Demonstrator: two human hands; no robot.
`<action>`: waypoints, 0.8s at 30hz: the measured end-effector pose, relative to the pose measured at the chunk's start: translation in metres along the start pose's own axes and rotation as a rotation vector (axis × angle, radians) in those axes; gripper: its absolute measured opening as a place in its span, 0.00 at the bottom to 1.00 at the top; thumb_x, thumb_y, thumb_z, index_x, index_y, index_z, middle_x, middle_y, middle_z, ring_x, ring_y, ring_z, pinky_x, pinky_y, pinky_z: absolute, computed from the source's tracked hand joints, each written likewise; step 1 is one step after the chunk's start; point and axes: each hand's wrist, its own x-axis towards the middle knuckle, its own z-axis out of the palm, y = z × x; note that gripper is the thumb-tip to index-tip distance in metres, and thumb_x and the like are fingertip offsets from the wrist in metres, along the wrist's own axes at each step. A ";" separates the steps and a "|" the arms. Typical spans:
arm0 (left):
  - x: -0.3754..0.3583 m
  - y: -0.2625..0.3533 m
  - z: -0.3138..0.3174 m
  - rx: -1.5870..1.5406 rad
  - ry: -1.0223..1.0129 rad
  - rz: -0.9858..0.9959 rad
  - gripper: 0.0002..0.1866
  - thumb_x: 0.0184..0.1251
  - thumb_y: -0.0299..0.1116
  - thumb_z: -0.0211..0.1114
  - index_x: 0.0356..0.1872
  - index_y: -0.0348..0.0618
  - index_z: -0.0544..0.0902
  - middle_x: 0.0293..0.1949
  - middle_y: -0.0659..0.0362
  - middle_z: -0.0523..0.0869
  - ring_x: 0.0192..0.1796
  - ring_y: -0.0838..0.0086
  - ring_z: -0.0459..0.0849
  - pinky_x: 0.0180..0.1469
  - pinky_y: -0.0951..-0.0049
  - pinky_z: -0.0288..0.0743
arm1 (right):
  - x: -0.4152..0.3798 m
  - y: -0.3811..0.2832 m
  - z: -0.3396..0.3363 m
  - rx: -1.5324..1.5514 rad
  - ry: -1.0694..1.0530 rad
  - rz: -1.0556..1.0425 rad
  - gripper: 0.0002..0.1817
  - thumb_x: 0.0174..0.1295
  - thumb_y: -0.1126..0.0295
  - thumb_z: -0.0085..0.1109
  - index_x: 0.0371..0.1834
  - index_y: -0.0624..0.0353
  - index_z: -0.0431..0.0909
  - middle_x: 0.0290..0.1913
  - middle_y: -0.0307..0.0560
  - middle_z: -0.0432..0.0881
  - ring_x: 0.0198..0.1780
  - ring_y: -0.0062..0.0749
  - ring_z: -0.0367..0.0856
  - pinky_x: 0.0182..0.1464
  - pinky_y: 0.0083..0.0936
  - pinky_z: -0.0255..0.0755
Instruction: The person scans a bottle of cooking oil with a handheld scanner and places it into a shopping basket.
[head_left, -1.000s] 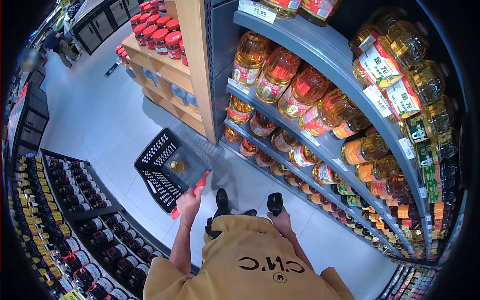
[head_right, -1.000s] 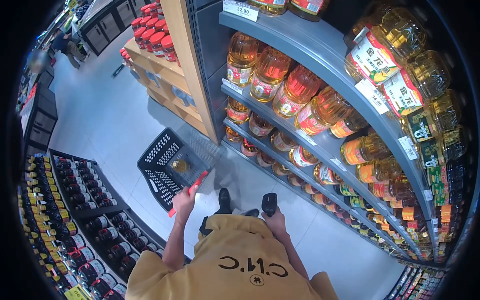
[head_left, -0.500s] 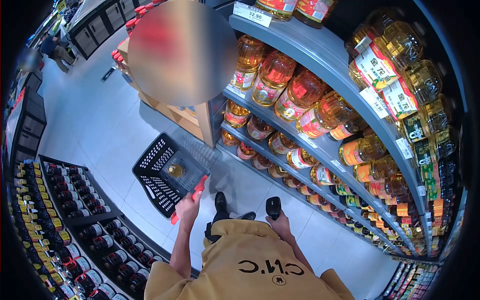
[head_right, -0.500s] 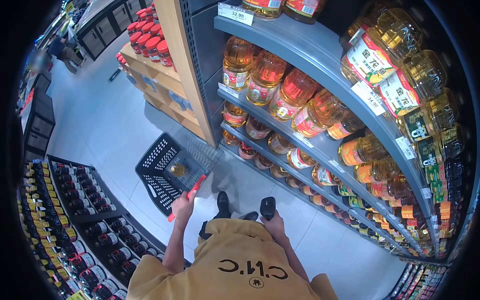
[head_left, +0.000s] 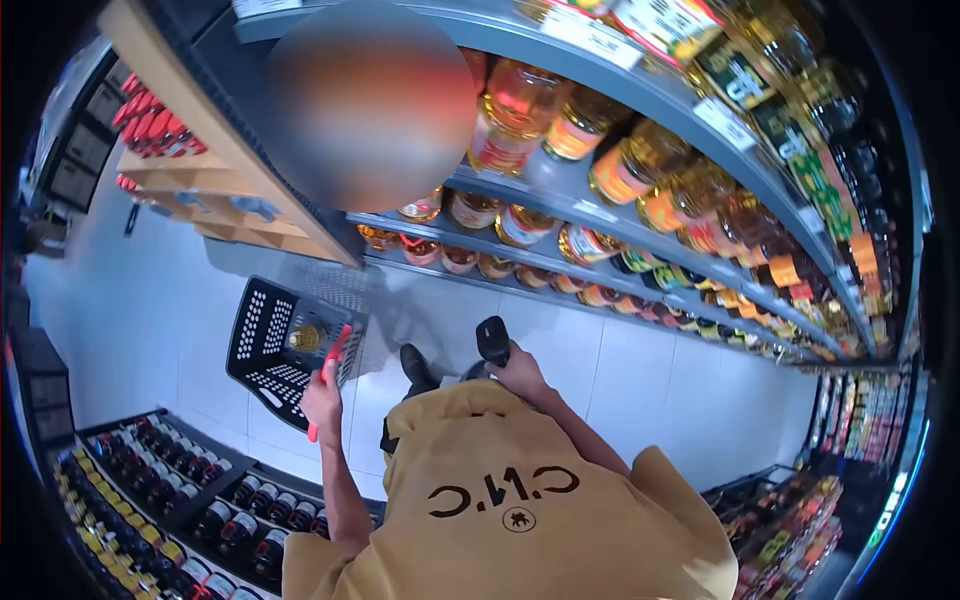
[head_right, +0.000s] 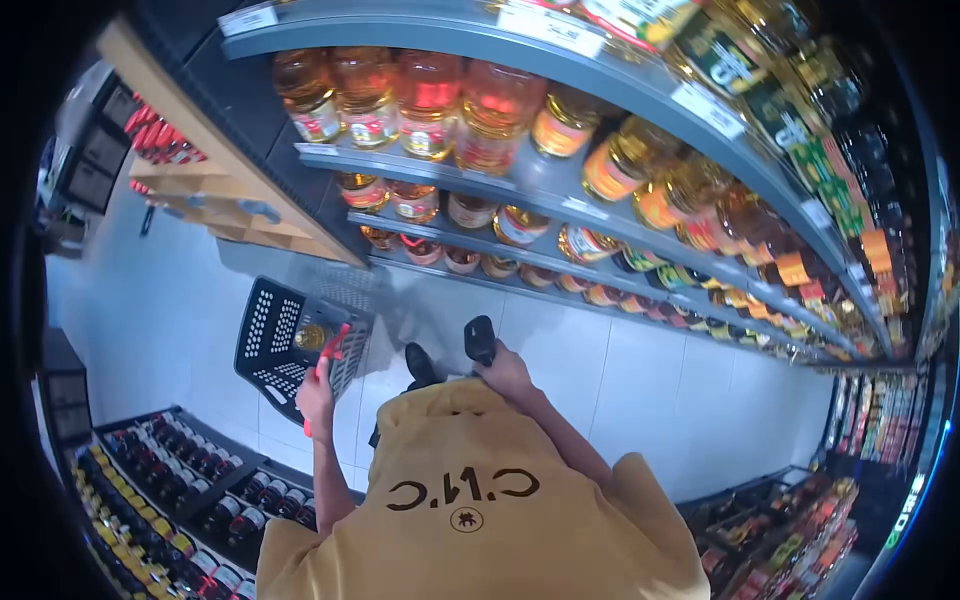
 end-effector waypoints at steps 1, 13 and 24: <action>0.000 0.002 0.001 0.012 -0.001 -0.010 0.34 0.73 0.65 0.44 0.33 0.42 0.83 0.26 0.42 0.85 0.33 0.42 0.85 0.37 0.47 0.76 | -0.001 0.001 -0.002 0.015 -0.005 0.006 0.31 0.53 0.57 0.68 0.58 0.60 0.73 0.47 0.62 0.85 0.50 0.58 0.83 0.54 0.43 0.76; -0.002 0.004 0.004 0.044 0.060 -0.022 0.36 0.73 0.66 0.43 0.35 0.41 0.85 0.29 0.44 0.87 0.37 0.44 0.86 0.43 0.49 0.76 | -0.001 0.029 -0.017 0.085 -0.003 0.004 0.31 0.53 0.57 0.68 0.57 0.63 0.73 0.46 0.63 0.85 0.50 0.57 0.84 0.55 0.42 0.76; -0.004 0.007 0.002 -0.001 -0.033 -0.062 0.38 0.71 0.68 0.42 0.44 0.43 0.87 0.31 0.46 0.88 0.39 0.48 0.87 0.44 0.51 0.76 | -0.006 0.065 -0.026 0.125 0.021 -0.004 0.30 0.55 0.55 0.66 0.56 0.62 0.72 0.45 0.63 0.85 0.50 0.59 0.83 0.54 0.45 0.76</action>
